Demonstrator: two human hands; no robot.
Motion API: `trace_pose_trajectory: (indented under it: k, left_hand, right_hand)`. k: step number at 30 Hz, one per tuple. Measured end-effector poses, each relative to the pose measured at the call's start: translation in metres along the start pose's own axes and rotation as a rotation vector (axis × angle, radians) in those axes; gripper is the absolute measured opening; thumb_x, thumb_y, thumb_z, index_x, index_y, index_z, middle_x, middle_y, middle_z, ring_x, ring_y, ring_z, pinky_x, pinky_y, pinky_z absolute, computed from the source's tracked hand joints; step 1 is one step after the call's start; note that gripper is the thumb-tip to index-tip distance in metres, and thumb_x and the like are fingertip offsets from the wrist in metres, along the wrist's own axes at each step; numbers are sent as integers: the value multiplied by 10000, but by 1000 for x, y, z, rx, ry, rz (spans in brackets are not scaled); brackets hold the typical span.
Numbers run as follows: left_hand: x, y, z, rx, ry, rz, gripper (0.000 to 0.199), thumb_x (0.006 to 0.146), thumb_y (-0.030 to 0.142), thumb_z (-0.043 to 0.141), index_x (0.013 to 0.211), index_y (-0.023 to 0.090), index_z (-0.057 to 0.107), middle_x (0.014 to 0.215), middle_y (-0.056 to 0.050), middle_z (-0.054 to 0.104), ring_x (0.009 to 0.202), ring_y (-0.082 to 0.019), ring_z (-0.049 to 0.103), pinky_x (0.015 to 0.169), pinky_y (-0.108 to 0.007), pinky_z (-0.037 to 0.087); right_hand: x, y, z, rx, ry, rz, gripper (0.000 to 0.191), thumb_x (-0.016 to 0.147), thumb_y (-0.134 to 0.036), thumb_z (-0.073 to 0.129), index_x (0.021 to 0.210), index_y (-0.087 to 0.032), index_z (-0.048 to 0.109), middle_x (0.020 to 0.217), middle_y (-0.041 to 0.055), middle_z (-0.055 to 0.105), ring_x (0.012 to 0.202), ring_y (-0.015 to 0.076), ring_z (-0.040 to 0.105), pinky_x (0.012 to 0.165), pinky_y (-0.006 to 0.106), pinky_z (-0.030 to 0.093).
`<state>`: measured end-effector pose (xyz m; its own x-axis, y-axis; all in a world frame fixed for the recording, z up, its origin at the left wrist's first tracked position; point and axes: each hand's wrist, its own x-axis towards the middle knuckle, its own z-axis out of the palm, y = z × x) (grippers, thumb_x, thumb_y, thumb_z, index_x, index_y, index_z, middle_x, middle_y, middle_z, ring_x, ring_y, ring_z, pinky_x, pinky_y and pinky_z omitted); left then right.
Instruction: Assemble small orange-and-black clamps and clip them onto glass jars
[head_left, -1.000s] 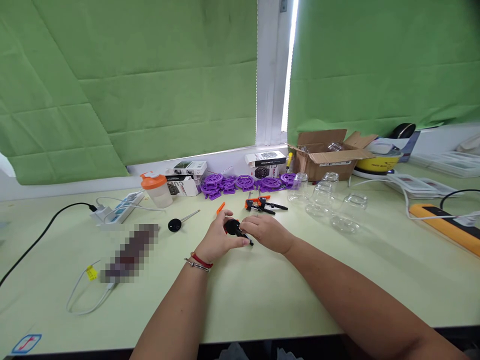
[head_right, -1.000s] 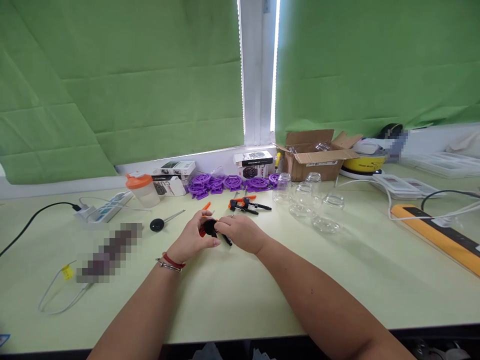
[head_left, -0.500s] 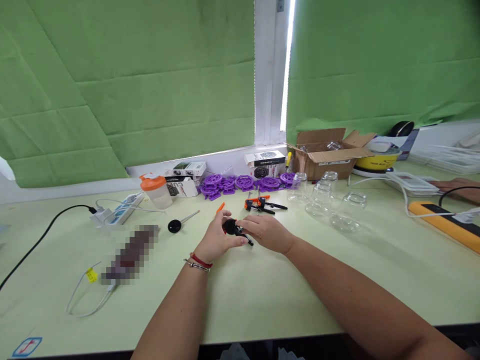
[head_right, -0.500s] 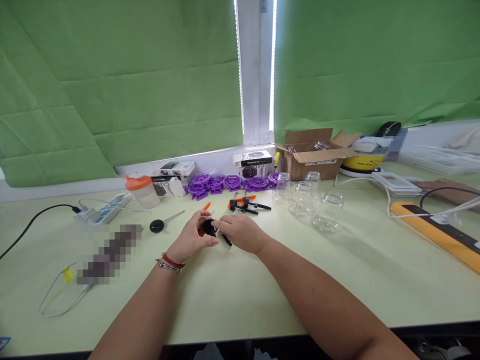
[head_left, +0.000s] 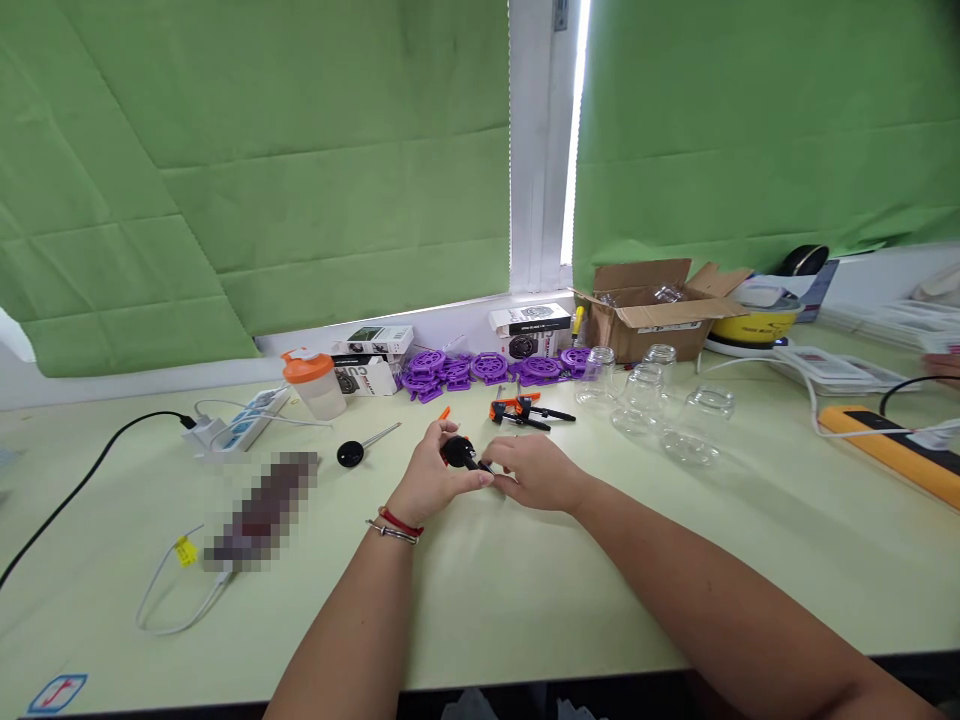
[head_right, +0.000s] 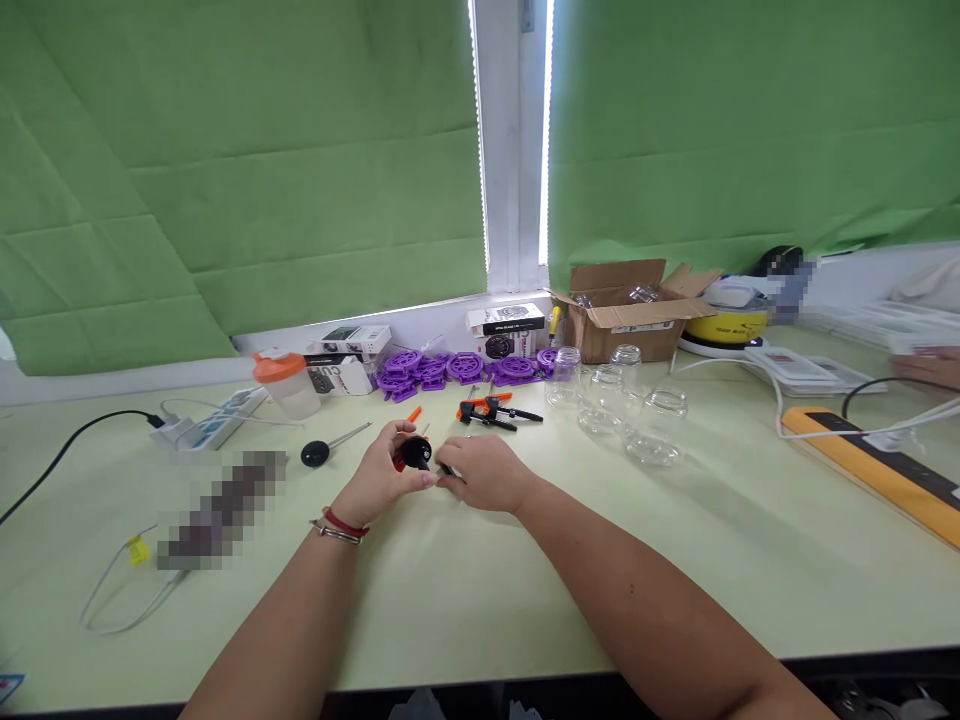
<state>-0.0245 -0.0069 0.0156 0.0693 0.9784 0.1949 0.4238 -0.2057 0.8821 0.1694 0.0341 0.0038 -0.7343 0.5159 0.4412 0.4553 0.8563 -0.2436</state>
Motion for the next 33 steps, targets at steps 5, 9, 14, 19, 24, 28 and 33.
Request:
trace_pose_trajectory:
  k: [5, 9, 14, 19, 24, 28, 33]
  left_hand:
    - [0, -1, 0, 16, -8, -4, 734, 539, 426, 802, 1117, 186, 419, 1030, -86, 581, 910, -208, 563, 811, -362, 436]
    - [1, -4, 1, 34, -5, -3, 753, 534, 423, 808, 1130, 182, 416, 1067, -100, 568, 948, -217, 555, 841, -377, 433]
    - [1, -3, 1, 24, 22, 0, 738, 509, 413, 819, 1105, 182, 450, 1044, -94, 580, 937, -217, 561, 839, -378, 434]
    - [1, -3, 1, 34, 31, 7, 741, 494, 404, 826, 1101, 181, 463, 1032, -86, 580, 934, -216, 561, 850, -381, 430]
    - [2, -6, 3, 31, 32, 5, 756, 483, 391, 830, 1114, 178, 474, 1026, -80, 576, 926, -214, 558, 848, -387, 432]
    - [2, -6, 3, 25, 28, 10, 756, 483, 384, 833, 1116, 178, 476, 1034, -86, 573, 935, -217, 556, 856, -389, 430]
    - [2, -6, 2, 35, 38, 5, 746, 489, 386, 829, 1114, 178, 478, 1021, -81, 577, 930, -215, 557, 847, -382, 433]
  right_hand:
    - [0, -4, -3, 29, 19, 39, 254, 799, -252, 571, 1046, -193, 576, 911, 36, 677, 652, 133, 581, 577, 244, 340]
    - [1, -7, -5, 41, 2, 86, 225, 786, -243, 579, 1003, -186, 589, 855, 27, 677, 619, 127, 570, 567, 241, 332]
    - [1, -8, -5, 71, -46, 119, 217, 784, -257, 586, 989, -187, 593, 834, 20, 676, 592, 119, 557, 566, 239, 330]
    - [2, -8, -5, 82, -51, 137, 247, 782, -255, 587, 1022, -200, 584, 839, 7, 678, 601, 119, 558, 570, 238, 322]
    - [2, -9, -7, 78, -78, 140, 311, 786, -266, 576, 1092, -213, 563, 858, 8, 677, 613, 122, 557, 575, 238, 318]
    - [3, -10, -9, 43, -91, 163, 344, 787, -282, 573, 1126, -222, 550, 868, 8, 674, 608, 123, 552, 580, 243, 313]
    - [3, -11, -9, 11, -78, 210, 268, 810, -300, 557, 1067, -228, 583, 875, 10, 674, 689, 141, 578, 589, 245, 299]
